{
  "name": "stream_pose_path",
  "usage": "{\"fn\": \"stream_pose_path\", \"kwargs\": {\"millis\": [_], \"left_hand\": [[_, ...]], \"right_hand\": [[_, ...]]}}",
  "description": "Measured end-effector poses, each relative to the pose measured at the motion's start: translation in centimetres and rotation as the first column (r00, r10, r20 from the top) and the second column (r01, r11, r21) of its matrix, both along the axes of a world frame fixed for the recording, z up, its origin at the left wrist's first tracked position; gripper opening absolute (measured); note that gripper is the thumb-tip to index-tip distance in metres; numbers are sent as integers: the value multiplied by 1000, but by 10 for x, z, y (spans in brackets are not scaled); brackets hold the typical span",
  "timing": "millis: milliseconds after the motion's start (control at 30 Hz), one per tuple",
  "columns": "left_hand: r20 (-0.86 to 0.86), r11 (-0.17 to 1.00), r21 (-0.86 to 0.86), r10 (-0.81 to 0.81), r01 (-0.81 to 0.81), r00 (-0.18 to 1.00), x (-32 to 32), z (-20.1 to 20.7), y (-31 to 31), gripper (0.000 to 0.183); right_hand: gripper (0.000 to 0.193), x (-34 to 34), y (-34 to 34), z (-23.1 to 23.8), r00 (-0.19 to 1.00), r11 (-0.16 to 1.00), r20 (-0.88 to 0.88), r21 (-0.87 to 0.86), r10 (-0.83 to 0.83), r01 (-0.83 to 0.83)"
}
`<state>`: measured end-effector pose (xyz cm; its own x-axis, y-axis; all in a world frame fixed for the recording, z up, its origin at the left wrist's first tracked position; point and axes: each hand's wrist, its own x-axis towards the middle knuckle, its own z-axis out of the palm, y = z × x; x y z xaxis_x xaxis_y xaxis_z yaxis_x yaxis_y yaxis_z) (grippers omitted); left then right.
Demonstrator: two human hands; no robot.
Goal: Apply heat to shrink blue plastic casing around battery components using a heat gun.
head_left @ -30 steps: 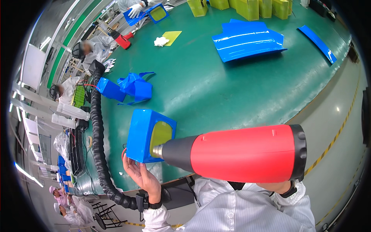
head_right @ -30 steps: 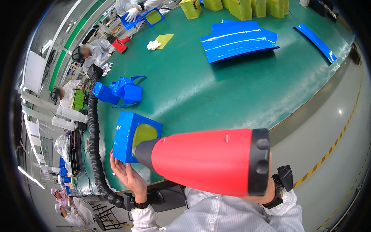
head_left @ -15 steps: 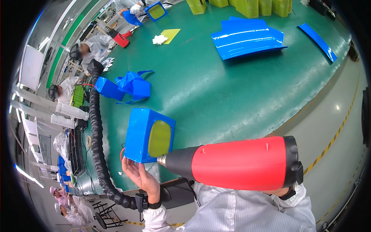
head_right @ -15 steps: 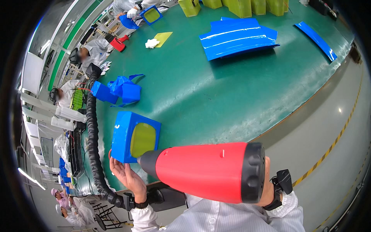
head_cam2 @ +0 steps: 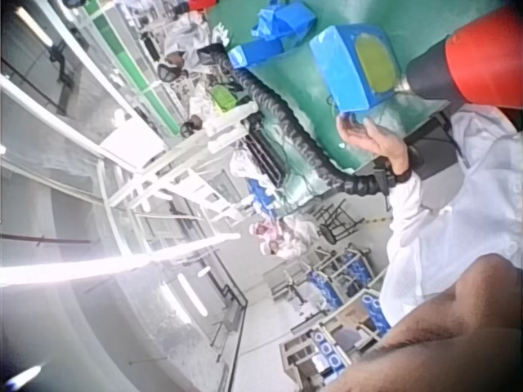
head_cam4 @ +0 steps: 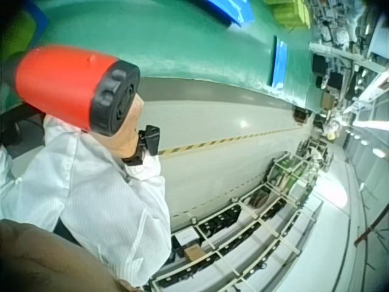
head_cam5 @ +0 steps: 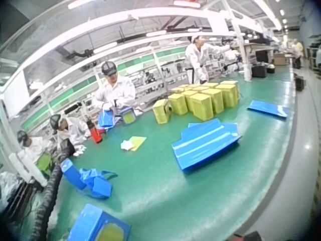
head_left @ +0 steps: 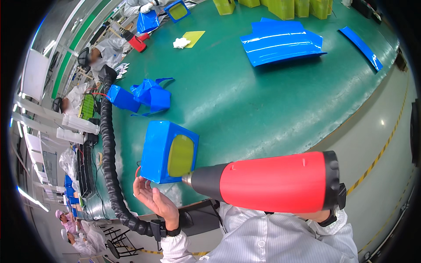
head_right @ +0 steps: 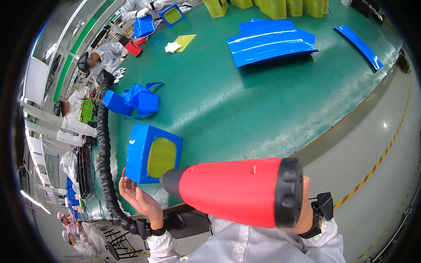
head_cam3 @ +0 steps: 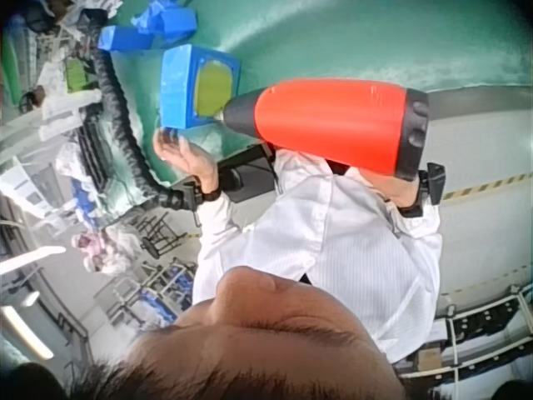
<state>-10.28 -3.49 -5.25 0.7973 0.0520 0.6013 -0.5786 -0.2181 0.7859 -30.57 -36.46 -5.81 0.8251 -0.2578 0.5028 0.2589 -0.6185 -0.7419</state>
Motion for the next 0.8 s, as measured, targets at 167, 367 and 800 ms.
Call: {"fn": "stream_pose_path", "kwargs": {"millis": [167, 367, 800], "left_hand": [[7, 999, 22, -28, 28, 1000, 1, 0, 4, 57], [5, 999, 16, -33, 33, 999, 1, 1, -1, 58], [-6, 999, 29, -31, 31, 999, 2, 1, 0, 58]], "right_hand": [[32, 8, 4, 23, 996, 994, -16, 68, -85, 86], [32, 9, 8, 7, 998, 998, -31, -7, -56, 56], [29, 11, 13, 12, 990, 992, -92, -68, -108, 102]]}}
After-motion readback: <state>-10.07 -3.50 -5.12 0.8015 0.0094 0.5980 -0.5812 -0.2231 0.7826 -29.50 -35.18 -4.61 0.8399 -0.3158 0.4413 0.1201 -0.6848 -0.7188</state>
